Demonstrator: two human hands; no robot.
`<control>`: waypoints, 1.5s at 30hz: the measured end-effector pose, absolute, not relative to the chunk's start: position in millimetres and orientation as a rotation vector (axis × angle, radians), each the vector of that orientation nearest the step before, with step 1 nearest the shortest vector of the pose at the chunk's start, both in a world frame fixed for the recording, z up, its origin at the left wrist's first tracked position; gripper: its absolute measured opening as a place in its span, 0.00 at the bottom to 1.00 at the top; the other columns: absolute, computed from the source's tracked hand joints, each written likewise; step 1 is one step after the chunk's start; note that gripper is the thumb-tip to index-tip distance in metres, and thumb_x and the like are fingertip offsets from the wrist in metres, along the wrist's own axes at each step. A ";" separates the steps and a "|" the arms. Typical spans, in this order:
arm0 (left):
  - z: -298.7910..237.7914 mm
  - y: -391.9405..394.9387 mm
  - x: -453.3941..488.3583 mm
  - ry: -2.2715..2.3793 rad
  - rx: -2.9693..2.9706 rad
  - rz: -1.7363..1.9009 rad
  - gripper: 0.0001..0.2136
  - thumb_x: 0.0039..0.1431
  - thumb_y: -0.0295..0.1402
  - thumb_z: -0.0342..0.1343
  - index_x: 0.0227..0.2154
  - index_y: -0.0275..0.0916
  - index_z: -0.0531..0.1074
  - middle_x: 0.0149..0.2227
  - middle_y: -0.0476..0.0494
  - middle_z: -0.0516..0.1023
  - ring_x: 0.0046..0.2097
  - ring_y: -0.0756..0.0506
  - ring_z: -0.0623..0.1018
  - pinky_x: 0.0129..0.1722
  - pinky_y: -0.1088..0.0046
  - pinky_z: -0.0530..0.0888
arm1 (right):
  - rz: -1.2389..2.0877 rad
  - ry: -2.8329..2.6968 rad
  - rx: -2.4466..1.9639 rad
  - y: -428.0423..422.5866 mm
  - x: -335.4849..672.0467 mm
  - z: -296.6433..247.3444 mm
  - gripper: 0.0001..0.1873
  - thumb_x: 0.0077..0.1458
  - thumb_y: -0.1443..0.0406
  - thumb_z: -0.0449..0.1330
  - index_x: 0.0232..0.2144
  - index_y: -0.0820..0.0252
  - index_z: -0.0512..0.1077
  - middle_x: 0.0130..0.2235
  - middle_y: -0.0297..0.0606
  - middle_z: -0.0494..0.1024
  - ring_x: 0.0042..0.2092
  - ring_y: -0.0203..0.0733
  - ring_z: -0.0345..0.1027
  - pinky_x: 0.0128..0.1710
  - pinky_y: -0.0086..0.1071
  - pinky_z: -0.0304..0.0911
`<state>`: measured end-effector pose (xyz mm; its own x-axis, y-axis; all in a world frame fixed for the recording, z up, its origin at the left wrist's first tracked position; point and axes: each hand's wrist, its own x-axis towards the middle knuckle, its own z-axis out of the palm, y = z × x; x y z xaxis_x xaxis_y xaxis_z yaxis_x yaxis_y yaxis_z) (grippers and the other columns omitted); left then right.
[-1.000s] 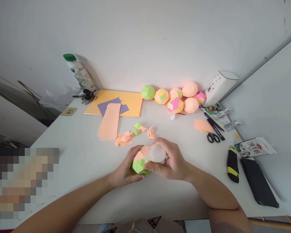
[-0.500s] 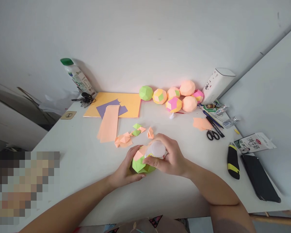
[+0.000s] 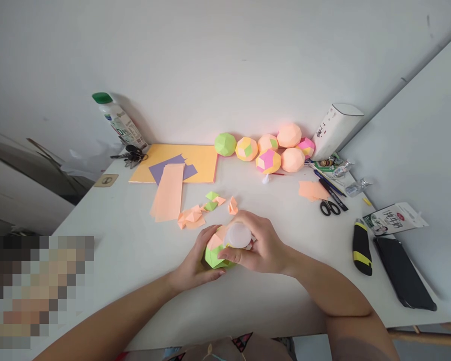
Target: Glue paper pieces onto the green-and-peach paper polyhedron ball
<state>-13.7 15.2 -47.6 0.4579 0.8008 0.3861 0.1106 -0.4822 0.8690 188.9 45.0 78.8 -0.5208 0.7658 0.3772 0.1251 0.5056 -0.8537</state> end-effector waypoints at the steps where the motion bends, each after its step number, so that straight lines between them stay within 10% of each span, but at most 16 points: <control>1: -47.3 15.1 -13.7 0.766 1.888 1.064 0.43 0.52 0.44 0.61 0.65 0.50 0.41 0.62 0.33 0.49 0.63 0.30 0.55 0.58 0.42 0.60 | 1.037 -1.959 -0.732 45.0 188.9 78.5 0.12 0.49 0.63 0.67 0.32 0.59 0.66 0.27 0.33 0.69 0.28 0.37 0.62 0.26 0.31 0.58; 45: -42.0 14.4 -14.0 0.819 1.878 1.025 0.41 0.52 0.46 0.60 0.64 0.48 0.43 0.60 0.33 0.52 0.61 0.30 0.58 0.57 0.43 0.61 | 1.525 -1.380 -1.128 67.7 195.7 70.0 0.19 0.47 0.54 0.67 0.33 0.59 0.66 0.26 0.29 0.68 0.21 0.30 0.60 0.18 0.25 0.55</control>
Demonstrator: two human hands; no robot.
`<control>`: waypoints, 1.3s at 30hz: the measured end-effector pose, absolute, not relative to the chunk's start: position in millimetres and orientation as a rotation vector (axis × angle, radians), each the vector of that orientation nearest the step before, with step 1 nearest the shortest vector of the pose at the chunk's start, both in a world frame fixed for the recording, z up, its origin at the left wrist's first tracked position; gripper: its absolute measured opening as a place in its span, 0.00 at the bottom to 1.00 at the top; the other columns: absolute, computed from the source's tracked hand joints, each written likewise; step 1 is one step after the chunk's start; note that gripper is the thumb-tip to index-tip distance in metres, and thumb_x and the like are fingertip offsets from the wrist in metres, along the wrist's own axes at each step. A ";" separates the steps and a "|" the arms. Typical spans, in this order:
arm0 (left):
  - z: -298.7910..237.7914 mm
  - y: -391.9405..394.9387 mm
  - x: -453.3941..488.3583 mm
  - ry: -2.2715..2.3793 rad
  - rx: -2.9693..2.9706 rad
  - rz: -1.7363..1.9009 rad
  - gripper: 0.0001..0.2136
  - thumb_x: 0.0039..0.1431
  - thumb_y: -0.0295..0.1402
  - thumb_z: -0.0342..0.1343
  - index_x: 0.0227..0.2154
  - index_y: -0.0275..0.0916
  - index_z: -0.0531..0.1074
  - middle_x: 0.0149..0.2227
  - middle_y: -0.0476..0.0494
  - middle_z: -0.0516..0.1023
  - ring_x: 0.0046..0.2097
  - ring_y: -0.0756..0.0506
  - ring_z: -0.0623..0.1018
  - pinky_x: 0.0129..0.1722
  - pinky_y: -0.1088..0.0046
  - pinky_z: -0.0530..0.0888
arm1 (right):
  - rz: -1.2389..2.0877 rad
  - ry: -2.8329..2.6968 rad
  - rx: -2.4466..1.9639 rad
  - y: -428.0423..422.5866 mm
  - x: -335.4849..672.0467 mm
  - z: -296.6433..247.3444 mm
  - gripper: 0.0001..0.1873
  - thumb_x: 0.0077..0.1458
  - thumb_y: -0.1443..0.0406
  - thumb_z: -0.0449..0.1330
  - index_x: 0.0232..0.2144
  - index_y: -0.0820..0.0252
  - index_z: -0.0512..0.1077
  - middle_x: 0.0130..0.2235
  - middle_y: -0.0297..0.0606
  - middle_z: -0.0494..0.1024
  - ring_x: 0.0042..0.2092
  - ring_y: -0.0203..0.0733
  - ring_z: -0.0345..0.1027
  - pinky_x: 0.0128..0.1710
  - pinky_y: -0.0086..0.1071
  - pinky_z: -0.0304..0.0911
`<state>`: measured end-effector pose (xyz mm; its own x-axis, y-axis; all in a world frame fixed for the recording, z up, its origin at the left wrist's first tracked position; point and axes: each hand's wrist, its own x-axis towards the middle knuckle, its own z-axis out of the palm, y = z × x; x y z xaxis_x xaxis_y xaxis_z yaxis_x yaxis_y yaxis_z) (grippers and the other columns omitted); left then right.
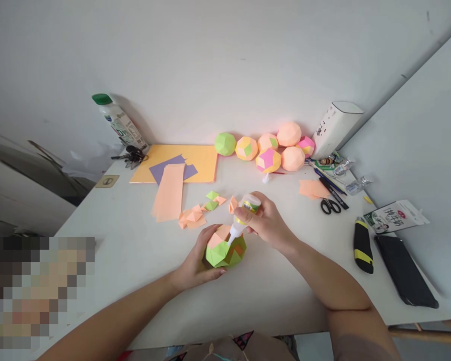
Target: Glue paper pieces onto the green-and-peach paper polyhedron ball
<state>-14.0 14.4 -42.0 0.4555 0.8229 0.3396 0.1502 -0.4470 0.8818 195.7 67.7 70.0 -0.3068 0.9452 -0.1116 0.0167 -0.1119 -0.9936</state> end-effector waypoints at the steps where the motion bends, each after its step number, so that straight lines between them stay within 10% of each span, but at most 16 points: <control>1: -42.2 14.4 -14.0 0.817 1.880 1.026 0.41 0.52 0.46 0.60 0.64 0.48 0.43 0.60 0.33 0.52 0.61 0.30 0.58 0.57 0.43 0.61 | 1.521 -1.378 -1.130 68.1 195.4 69.7 0.19 0.47 0.54 0.67 0.33 0.59 0.66 0.26 0.29 0.67 0.22 0.30 0.60 0.18 0.25 0.55; 39: -42.4 14.7 -14.1 0.811 1.891 1.020 0.41 0.52 0.45 0.61 0.64 0.48 0.42 0.61 0.33 0.50 0.62 0.30 0.56 0.58 0.43 0.59 | 1.612 -1.410 -1.055 66.7 190.2 68.7 0.18 0.48 0.56 0.68 0.32 0.59 0.65 0.25 0.28 0.68 0.21 0.30 0.61 0.18 0.24 0.55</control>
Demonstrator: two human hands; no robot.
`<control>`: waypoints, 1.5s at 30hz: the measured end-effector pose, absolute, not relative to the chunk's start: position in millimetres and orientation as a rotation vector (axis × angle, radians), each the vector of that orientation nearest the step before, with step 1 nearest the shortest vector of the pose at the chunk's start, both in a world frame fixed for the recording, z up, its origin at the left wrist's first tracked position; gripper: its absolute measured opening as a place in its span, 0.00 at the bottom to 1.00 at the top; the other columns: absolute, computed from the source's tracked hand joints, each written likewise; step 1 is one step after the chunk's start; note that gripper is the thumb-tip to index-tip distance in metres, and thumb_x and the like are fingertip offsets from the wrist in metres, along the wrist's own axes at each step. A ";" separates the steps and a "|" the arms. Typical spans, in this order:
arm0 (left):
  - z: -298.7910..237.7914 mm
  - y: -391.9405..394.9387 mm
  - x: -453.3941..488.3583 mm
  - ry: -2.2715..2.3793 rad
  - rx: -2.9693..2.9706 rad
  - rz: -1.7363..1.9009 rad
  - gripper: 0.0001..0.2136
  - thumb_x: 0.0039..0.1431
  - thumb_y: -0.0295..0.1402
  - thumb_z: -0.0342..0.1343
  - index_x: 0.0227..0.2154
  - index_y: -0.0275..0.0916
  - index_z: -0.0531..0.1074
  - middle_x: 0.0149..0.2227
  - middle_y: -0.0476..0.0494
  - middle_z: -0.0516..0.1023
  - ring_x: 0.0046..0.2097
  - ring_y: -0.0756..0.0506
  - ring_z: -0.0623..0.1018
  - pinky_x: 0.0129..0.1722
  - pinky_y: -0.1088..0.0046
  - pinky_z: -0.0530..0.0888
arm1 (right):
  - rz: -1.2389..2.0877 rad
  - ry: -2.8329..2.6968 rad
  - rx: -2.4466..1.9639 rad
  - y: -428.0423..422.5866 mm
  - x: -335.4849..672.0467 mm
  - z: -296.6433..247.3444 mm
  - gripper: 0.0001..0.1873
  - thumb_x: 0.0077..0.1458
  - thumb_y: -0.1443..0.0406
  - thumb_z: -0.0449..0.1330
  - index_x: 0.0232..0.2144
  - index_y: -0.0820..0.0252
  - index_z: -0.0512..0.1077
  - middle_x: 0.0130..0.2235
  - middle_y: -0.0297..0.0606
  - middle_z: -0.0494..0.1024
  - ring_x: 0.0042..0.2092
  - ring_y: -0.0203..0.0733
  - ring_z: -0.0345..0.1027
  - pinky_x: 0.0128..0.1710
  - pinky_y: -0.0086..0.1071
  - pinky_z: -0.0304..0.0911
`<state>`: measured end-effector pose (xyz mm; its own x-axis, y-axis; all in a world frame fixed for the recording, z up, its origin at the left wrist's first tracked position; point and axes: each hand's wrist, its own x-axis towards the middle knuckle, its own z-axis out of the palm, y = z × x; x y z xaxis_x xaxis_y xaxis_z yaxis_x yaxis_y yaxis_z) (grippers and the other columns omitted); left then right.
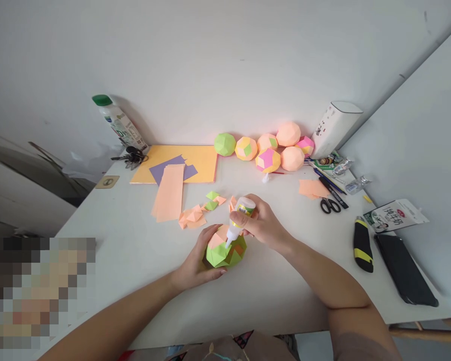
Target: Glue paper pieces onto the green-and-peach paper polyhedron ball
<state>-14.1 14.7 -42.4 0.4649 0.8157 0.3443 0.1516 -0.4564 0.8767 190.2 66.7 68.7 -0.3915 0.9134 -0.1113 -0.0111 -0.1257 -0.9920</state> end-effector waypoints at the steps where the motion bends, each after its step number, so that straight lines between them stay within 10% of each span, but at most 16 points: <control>1: -42.4 14.5 -14.1 0.811 1.891 1.017 0.41 0.52 0.45 0.61 0.64 0.48 0.42 0.61 0.33 0.50 0.62 0.30 0.56 0.58 0.43 0.59 | 1.639 -1.411 -1.065 67.0 190.5 68.1 0.18 0.48 0.56 0.68 0.32 0.59 0.65 0.25 0.28 0.68 0.21 0.30 0.61 0.18 0.24 0.54; 13: -40.2 14.4 -14.0 0.812 1.869 1.019 0.41 0.52 0.45 0.61 0.63 0.48 0.43 0.60 0.33 0.52 0.61 0.30 0.58 0.58 0.43 0.61 | 1.910 -1.259 -0.893 76.8 195.8 66.4 0.15 0.53 0.55 0.63 0.31 0.60 0.67 0.24 0.32 0.72 0.20 0.32 0.64 0.16 0.25 0.57; 19: -46.1 13.4 -13.8 0.829 1.855 1.084 0.41 0.52 0.45 0.61 0.64 0.48 0.43 0.61 0.33 0.51 0.62 0.30 0.55 0.59 0.43 0.59 | 1.851 -1.110 -0.867 88.0 207.1 64.9 0.15 0.47 0.62 0.68 0.31 0.56 0.63 0.30 0.32 0.77 0.34 0.41 0.75 0.39 0.39 0.69; 28: -44.0 12.9 -10.9 0.885 2.020 1.458 0.41 0.53 0.46 0.59 0.65 0.46 0.42 0.61 0.30 0.52 0.62 0.31 0.57 0.56 0.44 0.62 | 0.499 -1.748 -1.364 73.6 239.8 -13.1 0.16 0.53 0.62 0.58 0.23 0.55 0.52 0.37 0.41 0.70 0.40 0.47 0.71 0.38 0.41 0.67; 45: -41.7 12.7 -12.2 0.902 2.099 1.516 0.42 0.52 0.42 0.61 0.65 0.45 0.43 0.60 0.29 0.53 0.62 0.31 0.58 0.56 0.46 0.64 | -0.012 -1.926 -1.079 61.5 226.6 -25.4 0.04 0.53 0.71 0.59 0.29 0.58 0.68 0.42 0.47 0.71 0.46 0.52 0.65 0.45 0.47 0.63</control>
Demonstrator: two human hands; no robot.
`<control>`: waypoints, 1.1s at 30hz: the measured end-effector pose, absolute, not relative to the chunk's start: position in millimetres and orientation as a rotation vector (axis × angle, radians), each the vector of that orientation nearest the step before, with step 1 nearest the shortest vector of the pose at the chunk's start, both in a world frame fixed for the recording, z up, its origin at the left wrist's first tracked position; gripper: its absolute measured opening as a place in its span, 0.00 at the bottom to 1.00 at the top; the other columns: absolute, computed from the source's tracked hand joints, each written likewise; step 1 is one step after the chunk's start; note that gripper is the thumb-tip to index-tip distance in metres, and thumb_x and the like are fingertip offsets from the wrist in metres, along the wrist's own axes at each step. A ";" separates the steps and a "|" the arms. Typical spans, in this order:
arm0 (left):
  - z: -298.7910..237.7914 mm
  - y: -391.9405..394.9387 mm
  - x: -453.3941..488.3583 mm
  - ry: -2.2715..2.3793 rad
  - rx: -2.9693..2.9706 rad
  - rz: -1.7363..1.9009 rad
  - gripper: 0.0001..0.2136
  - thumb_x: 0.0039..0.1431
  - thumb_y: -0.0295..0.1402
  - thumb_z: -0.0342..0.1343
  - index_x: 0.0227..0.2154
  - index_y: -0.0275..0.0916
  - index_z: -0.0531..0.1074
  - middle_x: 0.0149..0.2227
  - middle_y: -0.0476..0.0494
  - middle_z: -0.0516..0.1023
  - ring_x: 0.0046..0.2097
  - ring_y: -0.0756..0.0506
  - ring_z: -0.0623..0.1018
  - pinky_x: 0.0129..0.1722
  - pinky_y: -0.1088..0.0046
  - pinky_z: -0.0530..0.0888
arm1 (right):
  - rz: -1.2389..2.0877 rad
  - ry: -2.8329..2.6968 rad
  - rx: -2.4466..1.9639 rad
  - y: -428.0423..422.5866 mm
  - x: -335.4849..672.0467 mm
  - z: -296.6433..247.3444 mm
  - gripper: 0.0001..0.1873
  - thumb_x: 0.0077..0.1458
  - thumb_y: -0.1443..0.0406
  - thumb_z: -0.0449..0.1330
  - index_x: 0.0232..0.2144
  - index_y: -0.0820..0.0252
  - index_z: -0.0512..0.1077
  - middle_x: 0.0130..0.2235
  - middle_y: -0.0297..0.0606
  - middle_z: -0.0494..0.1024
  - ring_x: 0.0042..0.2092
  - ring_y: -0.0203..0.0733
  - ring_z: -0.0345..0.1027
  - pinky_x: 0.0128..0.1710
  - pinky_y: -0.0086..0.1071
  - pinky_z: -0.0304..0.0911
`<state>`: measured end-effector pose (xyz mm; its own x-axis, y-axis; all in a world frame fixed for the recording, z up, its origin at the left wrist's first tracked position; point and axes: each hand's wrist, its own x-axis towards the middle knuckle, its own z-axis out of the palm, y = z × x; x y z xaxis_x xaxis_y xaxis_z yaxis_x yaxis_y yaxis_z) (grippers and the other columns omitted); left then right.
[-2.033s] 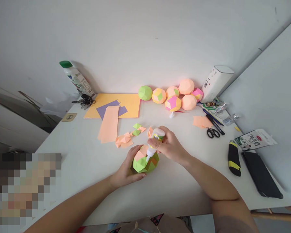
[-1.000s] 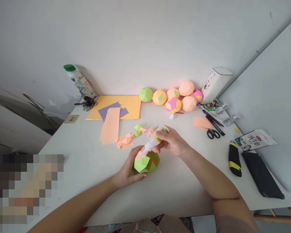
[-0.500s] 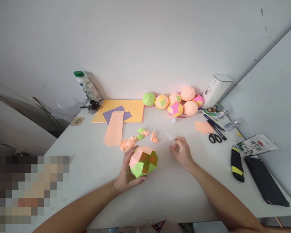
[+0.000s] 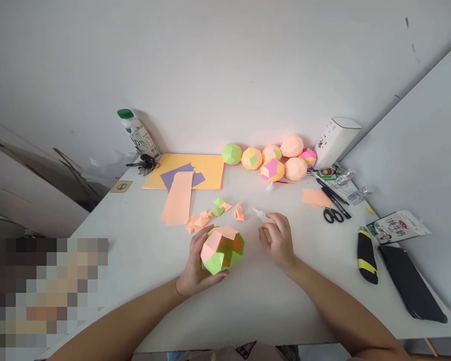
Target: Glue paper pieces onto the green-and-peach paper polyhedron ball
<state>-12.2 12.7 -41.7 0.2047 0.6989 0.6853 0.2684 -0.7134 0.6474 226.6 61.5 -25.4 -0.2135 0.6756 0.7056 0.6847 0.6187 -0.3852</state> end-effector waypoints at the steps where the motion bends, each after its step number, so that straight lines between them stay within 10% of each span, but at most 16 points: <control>1: -42.0 13.0 -12.0 0.908 2.097 1.507 0.42 0.52 0.42 0.61 0.65 0.45 0.43 0.60 0.30 0.53 0.62 0.32 0.57 0.56 0.46 0.64 | 0.027 -1.905 -1.060 60.8 225.5 -24.0 0.05 0.53 0.72 0.58 0.29 0.58 0.68 0.39 0.45 0.72 0.44 0.50 0.65 0.44 0.46 0.63; 11: -42.6 13.9 -11.7 1.024 2.074 1.373 0.42 0.54 0.41 0.60 0.64 0.47 0.40 0.60 0.29 0.53 0.63 0.30 0.57 0.55 0.41 0.63 | 0.484 -1.798 -1.058 18.3 204.5 4.4 0.08 0.64 0.67 0.47 0.34 0.57 0.65 0.20 0.29 0.64 0.20 0.35 0.59 0.20 0.29 0.59; 18: -39.0 11.4 -11.3 1.159 2.164 1.411 0.41 0.55 0.38 0.61 0.64 0.46 0.40 0.61 0.28 0.52 0.63 0.31 0.57 0.55 0.43 0.64 | 1.976 -1.295 -1.059 -9.4 176.0 27.1 0.21 0.58 0.51 0.56 0.47 0.57 0.58 0.16 0.21 0.67 0.12 0.30 0.56 0.10 0.21 0.48; 33: -42.9 10.7 -8.3 1.215 2.314 1.335 0.42 0.56 0.40 0.59 0.65 0.44 0.37 0.58 0.26 0.57 0.59 0.32 0.64 0.49 0.51 0.72 | 1.866 -1.239 -1.124 1.2 157.9 20.0 0.16 0.54 0.55 0.61 0.37 0.58 0.63 0.13 0.18 0.62 0.12 0.27 0.52 0.12 0.21 0.46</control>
